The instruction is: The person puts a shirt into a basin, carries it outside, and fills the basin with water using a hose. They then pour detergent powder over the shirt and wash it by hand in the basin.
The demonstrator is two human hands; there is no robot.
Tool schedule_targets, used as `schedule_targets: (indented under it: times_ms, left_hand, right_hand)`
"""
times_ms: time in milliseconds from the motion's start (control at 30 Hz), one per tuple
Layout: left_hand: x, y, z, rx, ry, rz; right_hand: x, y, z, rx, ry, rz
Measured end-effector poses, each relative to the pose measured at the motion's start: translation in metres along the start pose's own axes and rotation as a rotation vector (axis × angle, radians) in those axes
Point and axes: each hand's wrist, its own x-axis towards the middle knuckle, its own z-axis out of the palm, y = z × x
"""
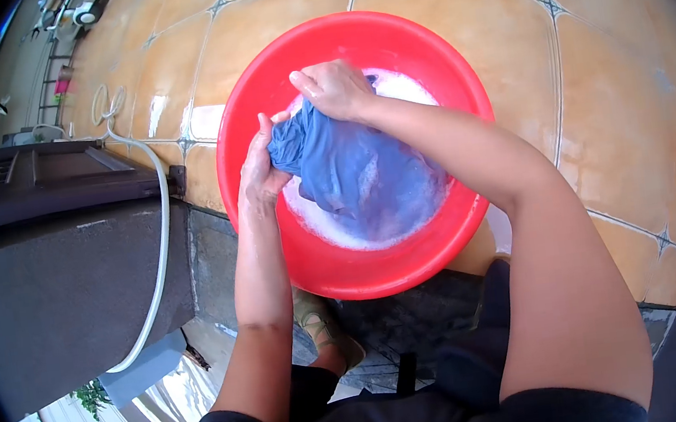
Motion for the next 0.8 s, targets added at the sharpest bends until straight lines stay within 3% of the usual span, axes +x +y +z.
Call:
schedule_targets:
  times_ms: [67, 100, 200, 267, 333, 400, 433, 533, 667, 733, 800]
  left_hand:
    - [-0.001, 0.014, -0.008, 0.529, -0.12, 0.077]
    - [0.001, 0.019, -0.008, 0.938, -0.078, 0.005]
    - [-0.016, 0.035, 0.013, 0.916, -0.048, 0.082]
    - [-0.026, 0.05, 0.004, 0.711, 0.001, 0.158]
    - [-0.037, 0.055, 0.008, 0.602, -0.048, 0.242]
    - [-0.046, 0.05, 0.016, 0.476, -0.069, 0.274]
    - [-0.05, 0.048, 0.019, 0.412, -0.08, 0.295]
    - [-0.07, 0.044, 0.018, 0.343, -0.059, 0.306]
    - [-0.09, 0.051, -0.015, 0.255, -0.095, 0.304]
    - [-0.087, 0.059, -0.013, 0.22, 0.02, 0.141]
    - [-0.05, 0.047, -0.035, 0.38, 0.293, -0.04]
  right_hand:
    - [0.008, -0.013, -0.01, 0.021, -0.182, -0.118]
    - [0.009, -0.018, -0.016, 0.033, -0.273, -0.168]
    - [0.014, -0.035, -0.046, 0.111, -0.483, -0.134]
    - [0.016, -0.014, -0.057, 0.014, -0.579, -0.274]
    - [0.016, 0.01, -0.054, -0.066, -0.994, -0.1]
    - [0.0, 0.027, -0.043, -0.194, -1.039, 0.007]
    - [-0.015, 0.033, -0.038, -0.372, -0.886, -0.224]
    - [-0.022, 0.048, -0.039, 0.018, -1.013, -0.032]
    - [-0.011, 0.034, -0.086, 0.213, -0.814, 0.02]
    - [0.003, 0.024, -0.109, 0.282, -0.794, 0.194]
    - [0.013, 0.028, -0.11, 0.222, -0.679, 0.203]
